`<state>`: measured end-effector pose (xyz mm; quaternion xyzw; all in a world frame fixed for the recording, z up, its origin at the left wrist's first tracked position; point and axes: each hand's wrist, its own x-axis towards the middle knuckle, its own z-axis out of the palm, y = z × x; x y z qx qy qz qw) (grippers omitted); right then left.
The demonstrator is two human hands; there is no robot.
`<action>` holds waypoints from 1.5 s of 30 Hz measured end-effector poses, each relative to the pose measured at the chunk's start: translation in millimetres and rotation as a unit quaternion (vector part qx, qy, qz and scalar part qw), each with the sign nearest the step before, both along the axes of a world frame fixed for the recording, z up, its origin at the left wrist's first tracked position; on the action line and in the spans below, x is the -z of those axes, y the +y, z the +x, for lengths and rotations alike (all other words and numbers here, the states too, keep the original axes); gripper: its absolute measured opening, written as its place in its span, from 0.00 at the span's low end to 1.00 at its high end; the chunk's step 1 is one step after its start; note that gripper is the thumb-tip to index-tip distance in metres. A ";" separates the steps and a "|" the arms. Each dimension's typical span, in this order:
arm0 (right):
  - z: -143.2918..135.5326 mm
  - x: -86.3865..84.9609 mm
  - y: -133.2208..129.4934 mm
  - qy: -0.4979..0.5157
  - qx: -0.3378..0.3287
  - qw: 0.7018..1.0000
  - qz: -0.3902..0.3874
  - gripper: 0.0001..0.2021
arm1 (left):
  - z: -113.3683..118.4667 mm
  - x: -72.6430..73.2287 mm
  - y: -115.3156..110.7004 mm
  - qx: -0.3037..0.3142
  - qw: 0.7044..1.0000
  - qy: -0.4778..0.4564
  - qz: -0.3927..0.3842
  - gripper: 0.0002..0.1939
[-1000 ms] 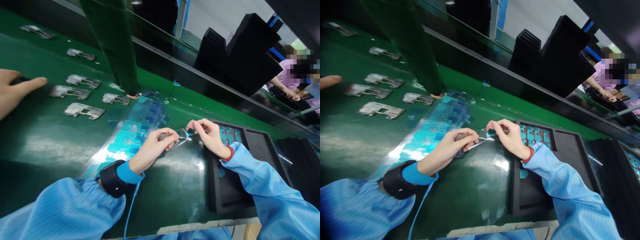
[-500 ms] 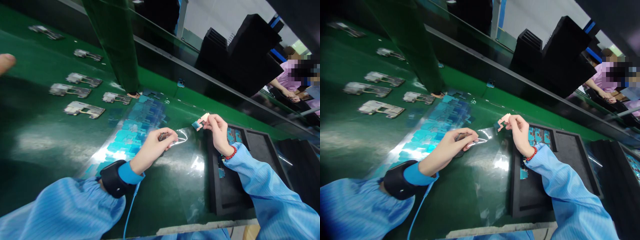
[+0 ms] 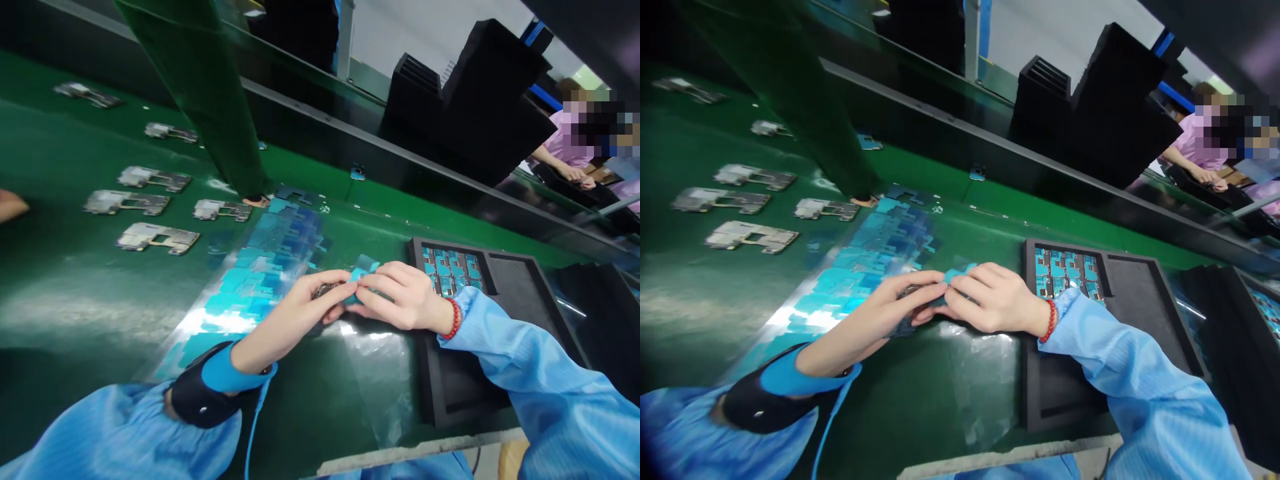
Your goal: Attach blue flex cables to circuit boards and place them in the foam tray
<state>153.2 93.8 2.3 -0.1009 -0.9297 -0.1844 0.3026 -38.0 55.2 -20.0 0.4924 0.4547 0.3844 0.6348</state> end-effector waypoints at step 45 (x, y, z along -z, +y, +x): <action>48.3 -16.1 -17.2 0.278 0.146 0.709 -0.632 0.05 | -6.0 -3.7 -2.1 -0.045 0.996 0.031 -0.072 0.18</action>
